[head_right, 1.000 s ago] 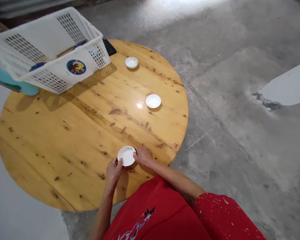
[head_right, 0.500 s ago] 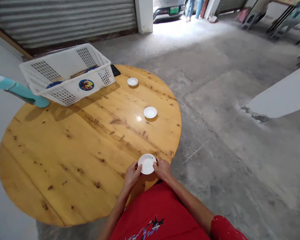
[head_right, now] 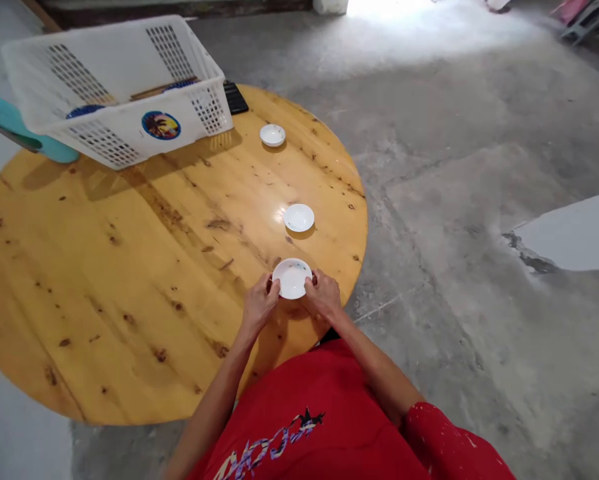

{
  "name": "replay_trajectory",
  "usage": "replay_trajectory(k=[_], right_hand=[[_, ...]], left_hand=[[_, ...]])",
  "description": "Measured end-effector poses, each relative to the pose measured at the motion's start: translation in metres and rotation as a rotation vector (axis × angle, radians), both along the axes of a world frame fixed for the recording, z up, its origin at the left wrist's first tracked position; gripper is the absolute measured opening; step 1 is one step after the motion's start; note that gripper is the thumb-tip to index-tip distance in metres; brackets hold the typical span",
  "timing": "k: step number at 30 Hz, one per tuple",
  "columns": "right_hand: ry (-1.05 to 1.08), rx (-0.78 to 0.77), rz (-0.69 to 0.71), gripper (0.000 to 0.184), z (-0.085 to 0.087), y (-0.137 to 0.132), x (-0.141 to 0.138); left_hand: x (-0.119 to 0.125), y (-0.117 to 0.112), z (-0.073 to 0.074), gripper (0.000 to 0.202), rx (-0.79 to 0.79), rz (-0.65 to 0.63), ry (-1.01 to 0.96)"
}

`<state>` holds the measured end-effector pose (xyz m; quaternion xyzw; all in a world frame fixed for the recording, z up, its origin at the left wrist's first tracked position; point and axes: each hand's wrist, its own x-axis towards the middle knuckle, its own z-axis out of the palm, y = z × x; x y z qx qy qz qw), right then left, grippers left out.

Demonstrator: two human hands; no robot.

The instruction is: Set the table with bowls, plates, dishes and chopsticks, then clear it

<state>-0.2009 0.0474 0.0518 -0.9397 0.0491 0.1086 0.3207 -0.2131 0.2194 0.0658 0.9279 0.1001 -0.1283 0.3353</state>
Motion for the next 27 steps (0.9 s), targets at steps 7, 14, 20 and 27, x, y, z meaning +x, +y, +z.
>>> replay_trajectory(k=[7, 14, 20, 27], right_hand=[[-0.054, -0.050, 0.237, 0.037, 0.002, -0.039, 0.138], [0.013, -0.133, 0.413, 0.044, -0.012, -0.041, 0.210], [0.033, -0.210, 0.511, 0.046, -0.018, -0.038, 0.230], [0.064, -0.292, 0.556, 0.043, -0.018, -0.037, 0.233]], left_hand=[[0.107, -0.053, -0.001, 0.031, 0.164, 0.172, 0.002], [0.157, -0.072, -0.017, 0.034, 0.319, 0.311, 0.071], [0.173, -0.070, -0.021, 0.035, 0.340, 0.313, 0.109], [0.184, -0.068, -0.021, 0.040, 0.335, 0.270, 0.197]])
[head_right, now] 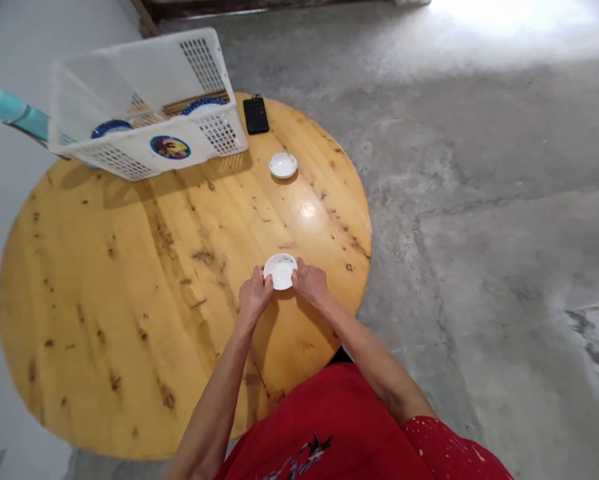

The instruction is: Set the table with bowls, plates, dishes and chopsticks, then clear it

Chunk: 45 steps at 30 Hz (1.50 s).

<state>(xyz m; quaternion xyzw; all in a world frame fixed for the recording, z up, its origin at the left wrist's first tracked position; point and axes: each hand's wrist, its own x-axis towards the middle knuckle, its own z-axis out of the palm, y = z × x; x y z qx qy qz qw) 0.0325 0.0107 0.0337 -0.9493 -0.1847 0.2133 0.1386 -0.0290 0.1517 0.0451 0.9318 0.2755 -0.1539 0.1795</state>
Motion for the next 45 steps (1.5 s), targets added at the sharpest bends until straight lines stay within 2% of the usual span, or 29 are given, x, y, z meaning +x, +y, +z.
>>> replay_trajectory(k=[6, 8, 13, 16, 21, 27, 33, 38, 42, 45], right_hand=[[-0.020, 0.045, -0.026, 0.044, -0.005, -0.003, 0.000], [-0.009, 0.094, -0.056, 0.040, -0.008, -0.003, 0.000], [0.122, 0.289, -0.178, 0.028, -0.016, -0.001, 0.000], [0.145, 0.373, -0.264, 0.024, -0.021, 0.000, -0.004], [0.172, 0.461, -0.351, 0.021, -0.032, -0.010, -0.025], [0.169, 0.508, -0.385, 0.018, -0.036, -0.031, -0.062], [0.170, 0.469, -0.344, 0.019, -0.034, -0.056, -0.085], [0.190, 0.483, -0.325, 0.021, -0.037, -0.084, -0.092], [0.260, 0.541, -0.326, 0.024, -0.039, -0.119, -0.080], [0.297, 0.586, -0.355, 0.024, -0.038, -0.156, -0.059]], left_hand=[[0.000, 0.005, -0.003, 0.041, 0.010, -0.001, 0.033], [-0.001, 0.008, -0.006, 0.039, -0.060, 0.014, 0.015], [-0.004, 0.004, -0.011, 0.031, -0.379, 0.109, -0.163], [-0.008, -0.005, -0.008, 0.034, -0.412, 0.156, -0.217], [-0.022, -0.013, -0.006, 0.040, -0.448, 0.172, -0.193], [-0.053, -0.026, -0.012, 0.040, -0.489, 0.157, -0.198], [-0.078, -0.046, -0.021, 0.030, -0.483, 0.110, -0.168], [-0.081, -0.066, -0.029, 0.032, -0.445, 0.058, -0.032], [-0.072, -0.098, -0.033, 0.034, -0.465, 0.078, -0.025], [-0.054, -0.136, -0.035, 0.035, -0.517, 0.090, -0.089]])
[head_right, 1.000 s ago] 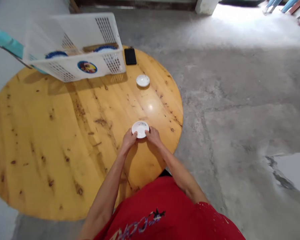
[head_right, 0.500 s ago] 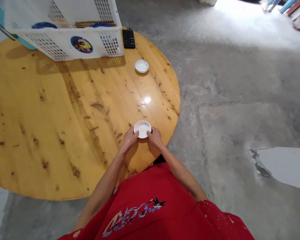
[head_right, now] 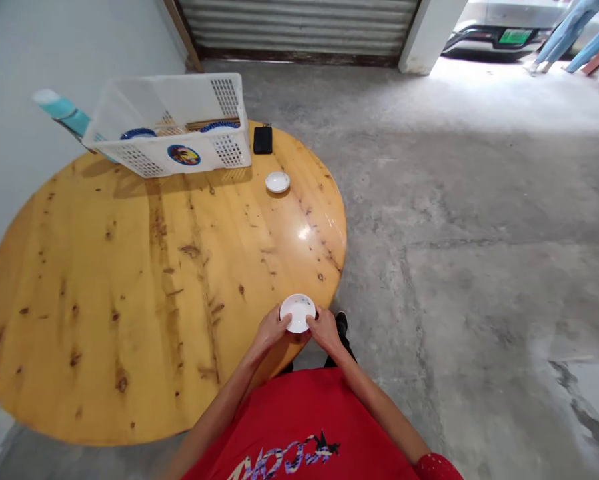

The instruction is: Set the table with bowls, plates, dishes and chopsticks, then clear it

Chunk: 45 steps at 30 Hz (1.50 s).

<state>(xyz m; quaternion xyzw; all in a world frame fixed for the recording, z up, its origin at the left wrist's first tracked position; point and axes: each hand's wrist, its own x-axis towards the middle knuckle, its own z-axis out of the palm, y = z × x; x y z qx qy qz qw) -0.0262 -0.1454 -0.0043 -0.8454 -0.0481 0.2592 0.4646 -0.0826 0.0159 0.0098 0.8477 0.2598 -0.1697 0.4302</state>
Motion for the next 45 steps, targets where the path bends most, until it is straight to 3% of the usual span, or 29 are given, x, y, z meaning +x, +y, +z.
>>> replay_trajectory(k=[9, 14, 20, 27, 32, 39, 45], right_hand=[[-0.023, 0.039, -0.046, 0.030, 0.020, -0.152, 0.096], [-0.095, 0.030, -0.032, 0.035, 0.034, -0.213, 0.135], [-0.101, 0.088, -0.115, 0.039, 0.039, -0.240, 0.156], [-0.103, 0.112, -0.229, 0.037, 0.041, -0.261, 0.190], [-0.063, 0.163, -0.272, 0.036, 0.044, -0.275, 0.228], [0.030, 0.137, -0.217, 0.035, 0.047, -0.298, 0.309], [0.052, 0.117, -0.150, 0.039, 0.054, -0.313, 0.396]], left_hand=[[0.098, -0.145, 0.009, 0.035, -0.216, 0.033, -0.160], [0.138, -0.200, 0.020, 0.035, -0.260, 0.015, -0.210], [0.170, -0.227, 0.035, 0.033, -0.247, -0.003, -0.222], [0.215, -0.256, 0.046, 0.043, -0.475, 0.033, -0.192], [0.260, -0.272, 0.043, 0.047, -0.583, 0.029, -0.160], [0.335, -0.292, 0.023, 0.039, -0.677, 0.092, -0.132], [0.409, -0.305, 0.029, 0.036, -0.675, 0.116, -0.140]])
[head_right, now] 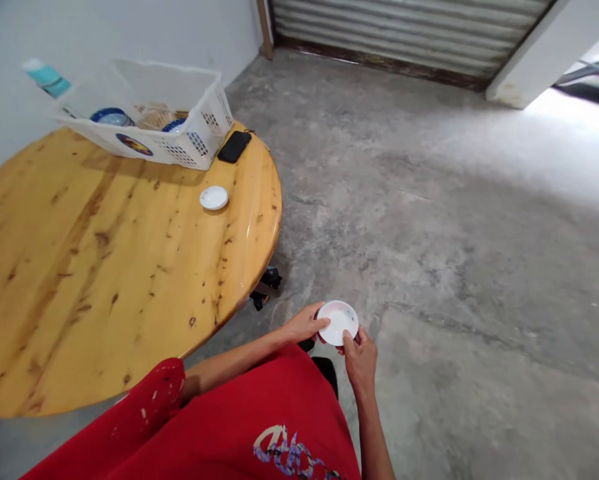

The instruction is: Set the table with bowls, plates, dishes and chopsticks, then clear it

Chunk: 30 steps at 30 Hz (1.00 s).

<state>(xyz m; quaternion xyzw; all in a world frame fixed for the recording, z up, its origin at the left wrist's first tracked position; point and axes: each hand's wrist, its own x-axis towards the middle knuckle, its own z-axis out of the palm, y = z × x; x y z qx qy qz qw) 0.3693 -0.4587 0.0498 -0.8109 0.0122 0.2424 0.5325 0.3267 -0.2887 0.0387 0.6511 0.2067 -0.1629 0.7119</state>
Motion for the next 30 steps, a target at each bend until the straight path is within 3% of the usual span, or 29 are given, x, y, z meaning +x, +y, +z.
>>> replay_trajectory(k=[4, 8, 13, 20, 24, 30], right_hand=[[-0.013, 0.013, -0.063, 0.042, -0.001, -0.006, 0.034], [0.034, 0.009, -0.098, 0.045, -0.008, -0.009, 0.064], [0.058, 0.012, 0.108, 0.037, -0.012, 0.004, 0.132], [-0.049, 0.026, 0.456, 0.033, 0.011, 0.058, 0.244], [-0.100, 0.045, 0.727, 0.034, 0.013, 0.096, 0.273], [-0.097, 0.049, 1.056, 0.032, 0.000, 0.161, 0.258]], left_hand=[[0.040, -0.005, 0.008, 0.036, 0.101, -0.006, -0.022], [0.069, -0.010, 0.005, 0.033, 0.194, -0.013, -0.011], [0.108, -0.005, -0.001, 0.036, 0.168, 0.142, 0.039], [0.171, 0.016, 0.024, 0.031, 0.232, 0.475, -0.014], [0.175, 0.025, 0.031, 0.038, 0.179, 0.729, -0.023], [0.142, 0.043, 0.032, 0.050, 0.134, 1.085, 0.070]])
